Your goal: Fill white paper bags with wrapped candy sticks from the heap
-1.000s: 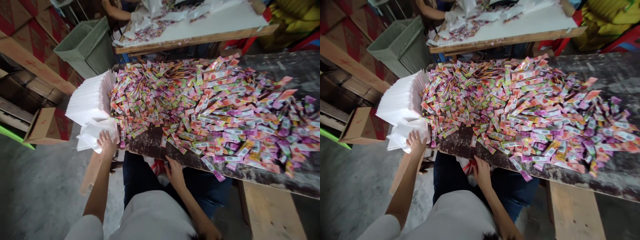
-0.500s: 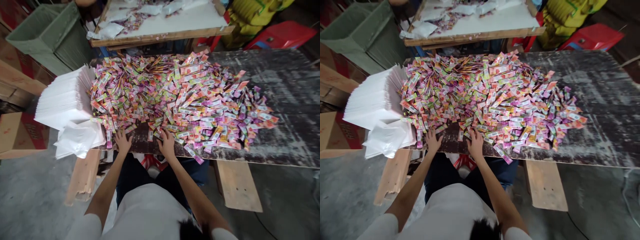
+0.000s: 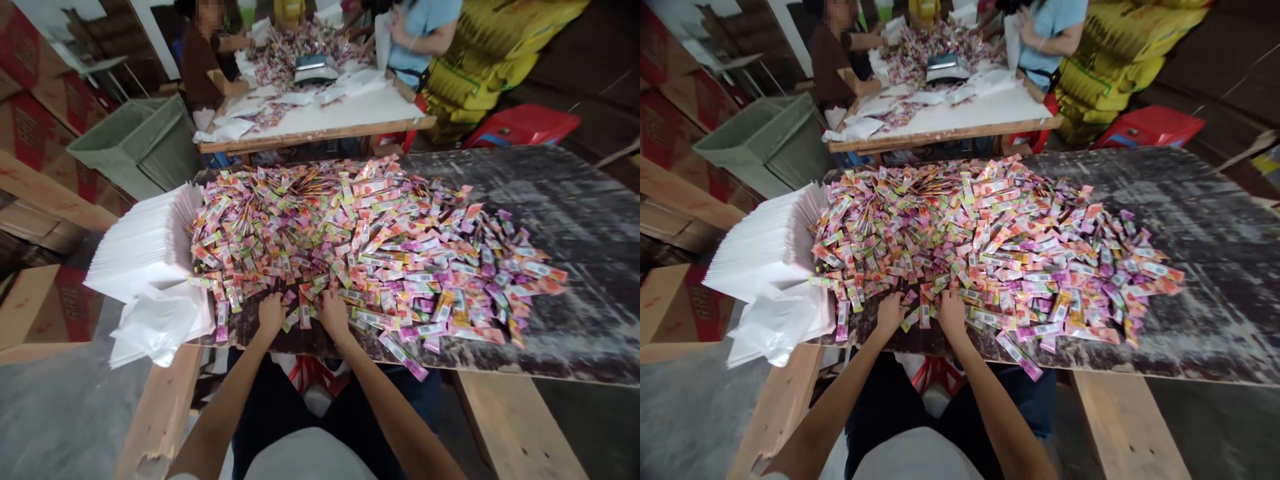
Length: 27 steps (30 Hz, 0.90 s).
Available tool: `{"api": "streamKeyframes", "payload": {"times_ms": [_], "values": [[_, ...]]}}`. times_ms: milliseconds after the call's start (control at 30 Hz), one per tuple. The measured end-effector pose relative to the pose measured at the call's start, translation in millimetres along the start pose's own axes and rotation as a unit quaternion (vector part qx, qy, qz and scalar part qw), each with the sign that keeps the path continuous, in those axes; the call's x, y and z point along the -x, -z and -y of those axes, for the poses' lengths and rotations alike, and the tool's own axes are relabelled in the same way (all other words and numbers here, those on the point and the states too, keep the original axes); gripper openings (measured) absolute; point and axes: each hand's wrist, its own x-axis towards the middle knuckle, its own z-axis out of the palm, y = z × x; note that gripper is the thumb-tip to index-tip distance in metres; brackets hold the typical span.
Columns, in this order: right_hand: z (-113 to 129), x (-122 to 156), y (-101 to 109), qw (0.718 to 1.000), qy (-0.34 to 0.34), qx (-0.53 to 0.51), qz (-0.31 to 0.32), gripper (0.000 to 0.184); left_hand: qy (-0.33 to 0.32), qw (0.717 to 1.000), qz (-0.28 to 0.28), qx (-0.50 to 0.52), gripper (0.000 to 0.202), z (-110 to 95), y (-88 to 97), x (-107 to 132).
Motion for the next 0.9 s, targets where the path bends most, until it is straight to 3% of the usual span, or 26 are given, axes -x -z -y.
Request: {"api": "streamKeyframes", "payload": {"times_ms": [100, 233, 333, 400, 533, 600, 667, 767, 900], "values": [[2, -10, 12, 0.998, 0.007, 0.012, 0.062, 0.019, -0.008, 1.0, 0.028, -0.004, 0.018, 4, 9.4, -13], [-24, 5, 31, 0.998, 0.026, -0.014, 0.052, 0.029, 0.035, 0.996, -0.021, 0.082, 0.031, 32, 11.9, -4], [-46, 20, 43, 0.992, -0.017, -0.104, 0.074, 0.031, 0.093, 0.979, -0.058, 0.171, 0.024, 56, 7.1, 14], [-52, 23, 51, 0.98, -0.063, -0.169, 0.088, 0.031, 0.108, 0.973, -0.071, 0.19, 0.02, 61, 2.3, 23], [-38, 2, 60, 0.975, -0.069, -0.21, 0.028, 0.05, 0.017, 0.981, -0.086, 0.175, 0.029, 38, -8.4, 26], [-26, -16, 61, 0.984, -0.035, -0.176, 0.009, 0.046, -0.014, 0.986, -0.062, 0.153, 0.031, 20, -12.8, 21], [-16, -29, 59, 0.992, -0.005, -0.119, 0.042, 0.034, -0.004, 0.991, -0.019, 0.131, 0.033, 8, -15.5, 17], [-16, -31, 52, 0.991, 0.014, -0.055, 0.121, 0.03, 0.02, 0.992, 0.028, 0.119, 0.036, 10, -16.5, 17], [-27, -17, 43, 0.993, 0.018, -0.061, 0.103, 0.029, 0.02, 0.99, -0.021, 0.14, 0.044, 25, -17.2, 20]]}}
